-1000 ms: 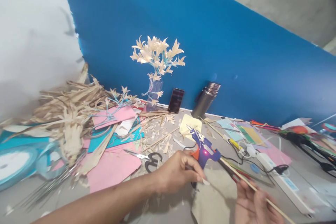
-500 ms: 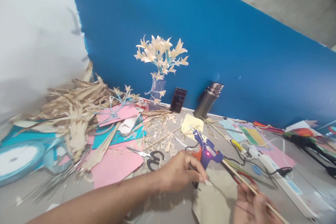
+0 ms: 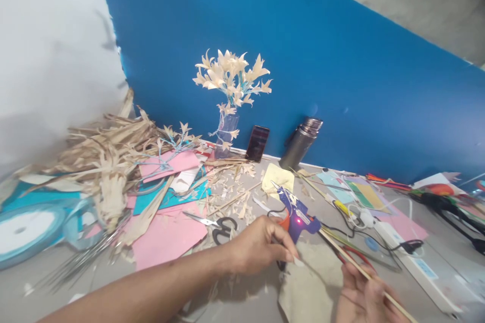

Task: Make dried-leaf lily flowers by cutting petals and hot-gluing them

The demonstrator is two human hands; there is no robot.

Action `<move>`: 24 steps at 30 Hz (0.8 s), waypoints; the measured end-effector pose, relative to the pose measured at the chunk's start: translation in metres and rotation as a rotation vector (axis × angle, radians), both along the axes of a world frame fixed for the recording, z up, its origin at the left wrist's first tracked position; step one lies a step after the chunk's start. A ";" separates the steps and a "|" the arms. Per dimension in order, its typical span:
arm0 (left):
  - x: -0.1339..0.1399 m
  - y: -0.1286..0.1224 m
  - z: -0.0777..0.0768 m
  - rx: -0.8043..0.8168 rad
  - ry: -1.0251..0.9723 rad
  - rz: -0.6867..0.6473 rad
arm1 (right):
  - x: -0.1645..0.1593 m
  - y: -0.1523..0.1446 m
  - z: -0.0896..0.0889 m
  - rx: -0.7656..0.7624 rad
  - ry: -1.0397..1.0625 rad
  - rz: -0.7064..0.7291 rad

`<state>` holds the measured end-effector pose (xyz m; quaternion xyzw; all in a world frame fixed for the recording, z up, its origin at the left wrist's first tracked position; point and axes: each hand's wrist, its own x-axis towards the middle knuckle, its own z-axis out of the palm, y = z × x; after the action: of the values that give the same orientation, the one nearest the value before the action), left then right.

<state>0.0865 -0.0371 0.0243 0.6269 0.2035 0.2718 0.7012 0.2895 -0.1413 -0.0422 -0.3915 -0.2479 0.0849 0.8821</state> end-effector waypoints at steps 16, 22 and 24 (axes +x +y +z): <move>-0.006 0.014 -0.005 -0.160 -0.051 0.177 | 0.025 0.012 0.028 -0.325 -0.395 -0.204; -0.008 0.017 0.001 -0.128 -0.068 0.228 | 0.070 0.075 0.044 -0.774 -1.187 0.095; -0.008 0.017 0.001 -0.103 -0.068 0.214 | 0.059 0.084 0.055 -0.828 -1.127 0.165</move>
<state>0.0784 -0.0198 0.0254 0.5550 0.2590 0.3556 0.7060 0.3482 -0.0572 0.0132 -0.6593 -0.6434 0.0232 0.3883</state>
